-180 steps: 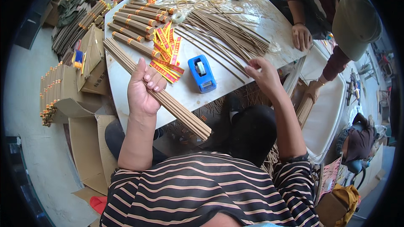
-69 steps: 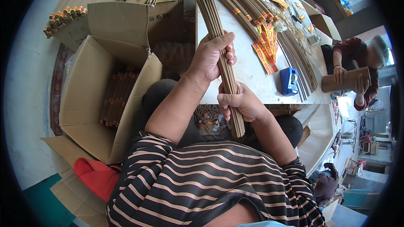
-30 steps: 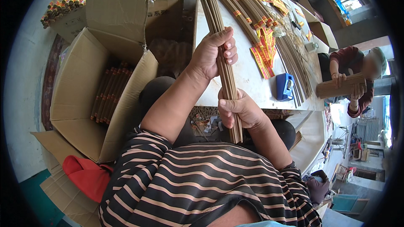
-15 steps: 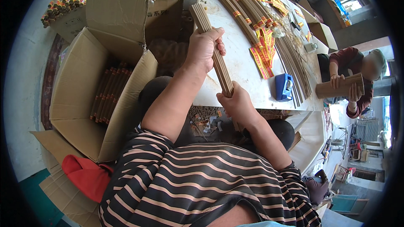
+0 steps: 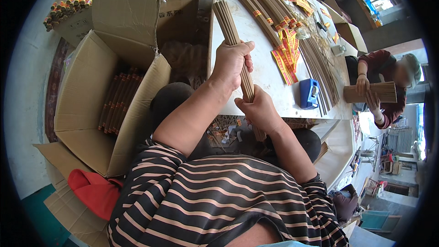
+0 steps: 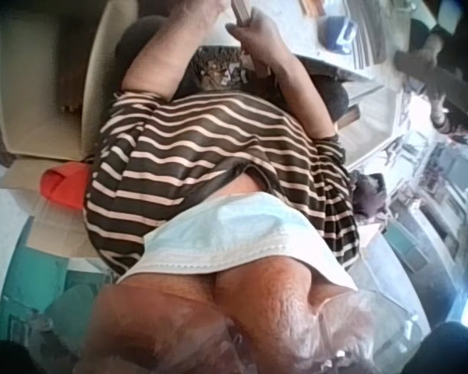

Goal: The person gathers thin wooden sticks, aligns them into bundles, and wraps each bundle with a red and yellow paper band. The person then secures the band with a piece of tape from a blue dispenser and places the finished bundle into a cardboard box.

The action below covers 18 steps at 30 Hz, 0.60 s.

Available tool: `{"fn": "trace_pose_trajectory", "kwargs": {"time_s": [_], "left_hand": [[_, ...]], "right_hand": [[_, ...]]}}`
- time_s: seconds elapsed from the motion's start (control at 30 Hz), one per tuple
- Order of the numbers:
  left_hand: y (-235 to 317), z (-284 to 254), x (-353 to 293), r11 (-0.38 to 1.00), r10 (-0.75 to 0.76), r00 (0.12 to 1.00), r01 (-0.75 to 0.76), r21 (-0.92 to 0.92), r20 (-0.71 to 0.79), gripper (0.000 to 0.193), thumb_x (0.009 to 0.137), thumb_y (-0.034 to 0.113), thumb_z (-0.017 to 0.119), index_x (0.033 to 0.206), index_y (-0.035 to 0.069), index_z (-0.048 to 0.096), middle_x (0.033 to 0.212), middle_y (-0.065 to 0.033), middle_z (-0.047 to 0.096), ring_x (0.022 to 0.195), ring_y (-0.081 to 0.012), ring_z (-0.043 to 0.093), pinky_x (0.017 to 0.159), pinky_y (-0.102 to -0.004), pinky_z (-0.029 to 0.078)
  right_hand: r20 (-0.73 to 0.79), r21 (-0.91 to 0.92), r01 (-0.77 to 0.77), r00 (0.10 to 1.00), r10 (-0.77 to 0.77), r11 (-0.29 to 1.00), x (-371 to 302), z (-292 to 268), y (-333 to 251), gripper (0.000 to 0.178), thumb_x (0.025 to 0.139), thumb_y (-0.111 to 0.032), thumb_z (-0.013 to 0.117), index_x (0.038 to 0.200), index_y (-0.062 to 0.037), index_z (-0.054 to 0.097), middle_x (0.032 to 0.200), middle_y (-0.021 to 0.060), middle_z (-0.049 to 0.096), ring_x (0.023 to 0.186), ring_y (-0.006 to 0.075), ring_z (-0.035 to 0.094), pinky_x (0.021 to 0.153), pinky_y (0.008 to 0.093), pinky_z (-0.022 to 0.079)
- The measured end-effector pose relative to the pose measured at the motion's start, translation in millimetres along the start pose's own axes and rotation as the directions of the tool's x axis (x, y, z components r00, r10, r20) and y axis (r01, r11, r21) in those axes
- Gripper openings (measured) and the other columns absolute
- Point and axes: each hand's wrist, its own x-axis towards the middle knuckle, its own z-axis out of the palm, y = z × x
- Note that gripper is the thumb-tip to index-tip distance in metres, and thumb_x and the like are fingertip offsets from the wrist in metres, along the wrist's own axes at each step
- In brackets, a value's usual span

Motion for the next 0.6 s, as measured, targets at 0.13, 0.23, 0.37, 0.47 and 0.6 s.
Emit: {"fn": "trace_pose_trajectory", "kwargs": {"time_s": [0.13,0.23,0.37,0.47,0.6], "left_hand": [[15.5,-1.4,0.5,0.956,-0.049,0.949,0.135,-0.261,0.313,0.017,0.080,0.007,0.061,0.072,0.010,0.046,0.056,0.0009,0.044,0.043,-0.0100,0.042,0.042,-0.0246,0.035],[18.1,-2.6,4.0,0.957,-0.080,0.957,0.153,-0.248,0.281,0.016,0.081,0.008,0.060,0.073,0.010,0.047,0.057,0.0007,0.044,0.043,-0.0100,0.042,0.043,-0.0248,0.036],[17.1,3.5,0.0,0.999,0.004,0.998,0.000,-0.054,0.063,0.015,0.081,0.008,0.059,0.073,0.009,0.047,0.057,0.0008,0.044,0.044,-0.0102,0.042,0.042,-0.0254,0.036],[22.9,-2.4,1.9,0.976,-0.035,0.974,0.082,-0.203,0.225,0.016,0.081,0.008,0.061,0.072,0.008,0.047,0.057,-0.0005,0.046,0.044,-0.0107,0.044,0.042,-0.0270,0.039],[20.5,-3.5,2.7,0.965,-0.042,0.968,0.103,-0.241,0.246,0.016,0.080,0.009,0.062,0.073,0.007,0.048,0.057,-0.0013,0.046,0.044,-0.0109,0.044,0.042,-0.0274,0.040]], "right_hand": [[0.248,0.370,-0.079,0.969,-0.016,0.926,-3.5,-12.6,-0.4,0.022,0.077,-0.008,0.065,0.079,-0.0046,0.043,0.055,0.0013,0.048,0.037,0.0103,0.045,0.035,0.0229,0.038],[0.303,0.447,-0.133,0.953,-0.010,0.884,-4.2,-11.6,-4.4,0.022,0.076,-0.007,0.064,0.079,-0.0043,0.043,0.055,0.0021,0.049,0.037,0.0109,0.046,0.035,0.0232,0.038],[0.006,0.033,0.009,1.000,-0.009,0.999,-0.6,1.2,-9.2,0.020,0.076,-0.004,0.062,0.080,-0.0025,0.042,0.056,0.0034,0.050,0.038,0.0114,0.047,0.034,0.0244,0.038],[0.137,0.254,-0.032,0.991,-0.004,0.967,-4.7,0.8,-11.6,0.020,0.077,-0.006,0.062,0.080,-0.0031,0.043,0.056,0.0032,0.049,0.038,0.0110,0.047,0.034,0.0242,0.038],[0.235,0.350,-0.096,0.972,0.011,0.932,-3.7,-7.5,-10.7,0.021,0.077,-0.008,0.064,0.079,-0.0045,0.043,0.054,0.0020,0.048,0.038,0.0104,0.047,0.035,0.0237,0.038]]}}
